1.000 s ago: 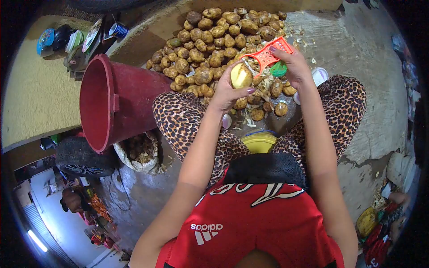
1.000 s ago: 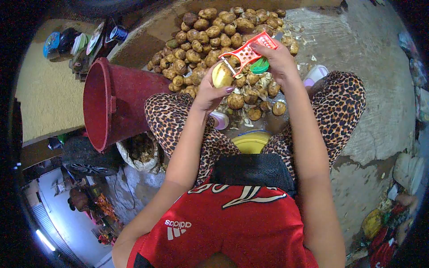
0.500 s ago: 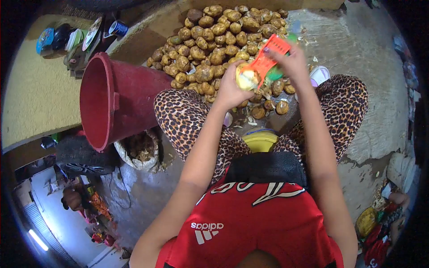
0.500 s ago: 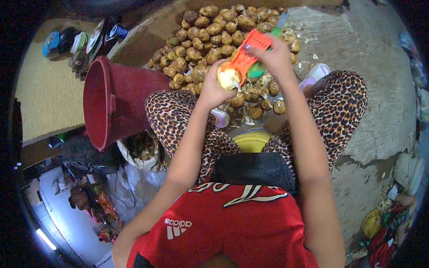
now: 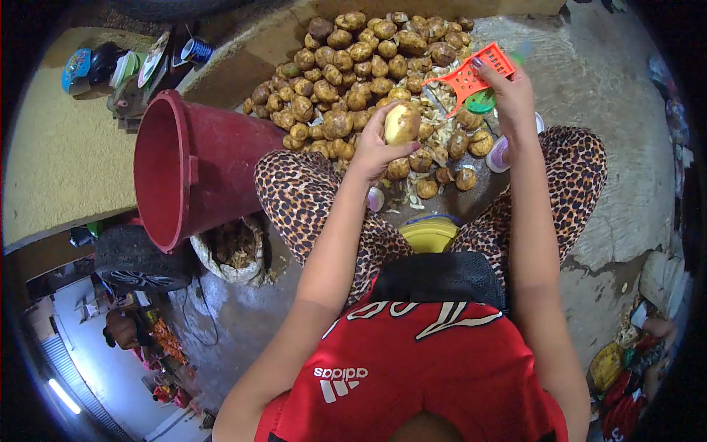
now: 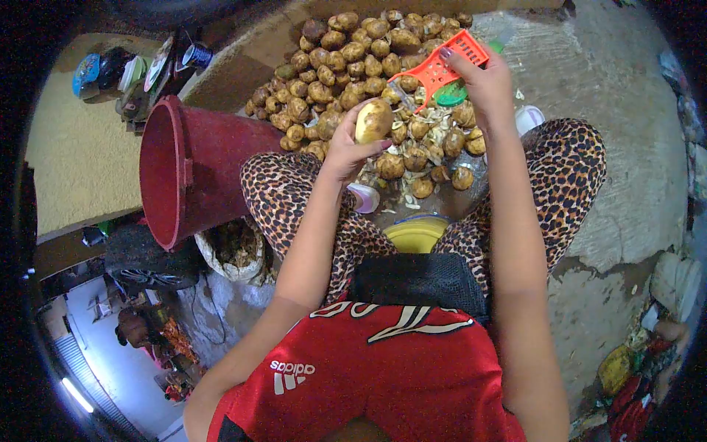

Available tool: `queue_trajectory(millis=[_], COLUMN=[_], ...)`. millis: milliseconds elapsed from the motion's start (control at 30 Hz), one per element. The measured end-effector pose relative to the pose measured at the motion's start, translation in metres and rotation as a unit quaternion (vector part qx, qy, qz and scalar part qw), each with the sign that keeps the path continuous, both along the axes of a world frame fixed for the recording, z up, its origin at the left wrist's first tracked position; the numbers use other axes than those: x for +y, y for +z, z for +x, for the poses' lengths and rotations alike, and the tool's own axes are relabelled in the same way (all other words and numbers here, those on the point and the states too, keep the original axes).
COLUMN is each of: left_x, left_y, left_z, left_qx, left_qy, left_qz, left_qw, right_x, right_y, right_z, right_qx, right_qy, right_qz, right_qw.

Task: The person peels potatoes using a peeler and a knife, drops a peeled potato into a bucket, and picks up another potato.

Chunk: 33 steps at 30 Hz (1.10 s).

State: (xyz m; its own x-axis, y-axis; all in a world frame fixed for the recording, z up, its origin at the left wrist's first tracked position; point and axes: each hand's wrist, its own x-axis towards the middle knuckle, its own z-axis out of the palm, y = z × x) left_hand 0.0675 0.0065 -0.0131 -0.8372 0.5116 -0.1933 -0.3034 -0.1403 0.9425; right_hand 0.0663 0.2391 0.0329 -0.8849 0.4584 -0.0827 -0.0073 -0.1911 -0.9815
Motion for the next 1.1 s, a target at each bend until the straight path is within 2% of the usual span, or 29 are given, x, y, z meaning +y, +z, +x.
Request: queue_trajectory(millis=[33, 133, 233, 267, 367, 400, 500, 600, 667, 700, 800, 900, 1000, 1033, 1067, 1100], left_x=[0.002, 0.004, 0.006, 0.003, 0.005, 0.004, 0.001, 0.005, 0.007, 0.008, 0.008, 0.006, 0.003, 0.002, 0.003, 0.004], left_y=[0.000, 0.002, -0.004, -0.005, 0.019, 0.020, 0.014, 0.002, 0.007, 0.007, 0.006, 0.022, 0.009, 0.001, -0.007, -0.009], left_z=[-0.001, 0.003, 0.004, 0.005, 0.008, 0.010, 0.010, 0.004, 0.004, 0.006, 0.007, 0.008, 0.008, 0.006, 0.002, 0.001], left_qx=[-0.012, -0.052, 0.010, 0.003, 0.017, 0.042, 0.087, 0.083, 0.088, 0.095, 0.104, 0.151, 0.109, 0.099, 0.141, 0.072], left_qy=[0.000, -0.025, -0.022, -0.034, -0.062, -0.067, -0.062, -0.035, -0.038, -0.032, -0.042, -0.074, -0.035, -0.019, -0.017, -0.006], left_qz=[0.027, 0.013, -0.022, -0.047, -0.087, -0.094, -0.119, -0.167, -0.224, -0.212, -0.177, -0.250, -0.197, -0.183, -0.183, -0.117], left_qw=[1.000, 0.998, 0.999, 0.998, 0.994, 0.992, 0.987, 0.982, 0.970, 0.972, 0.978, 0.954, 0.974, 0.978, 0.973, 0.991], right_x=[0.001, -0.019, -0.050, -0.051, -0.029, -0.009, 0.033, 0.009, -0.028, -0.039, -0.044, -0.005, 0.025, 0.023, 0.016, 0.004], right_y=[-0.001, -0.001, 0.007, 0.002, 0.004, -0.011, -0.004, -0.003, 0.002, 0.001, -0.012, -0.015, -0.019, -0.022, -0.026, -0.025], right_z=[-0.001, 0.005, 0.011, 0.010, 0.004, -0.003, -0.008, -0.004, 0.007, 0.012, 0.010, -0.002, -0.009, -0.007, -0.007, -0.005], right_qx=[-0.003, -0.044, -0.061, -0.036, -0.067, -0.025, -0.020, -0.001, -0.039, -0.059, -0.068, -0.067, -0.047, -0.036, -0.022, -0.010], right_qy=[0.011, 0.115, 0.150, 0.153, 0.124, 0.030, -0.039, 0.036, 0.081, 0.103, 0.143, 0.023, -0.042, -0.024, -0.003, 0.020], right_qz=[-0.027, -0.038, 0.041, 0.095, 0.087, 0.187, 0.031, 0.025, -0.007, -0.025, 0.039, 0.295, 0.040, 0.035, 0.030, 0.022], right_qw=[1.000, 0.992, 0.986, 0.983, 0.986, 0.981, 0.999, 0.999, 0.996, 0.993, 0.987, 0.953, 0.997, 0.998, 0.999, 0.999])
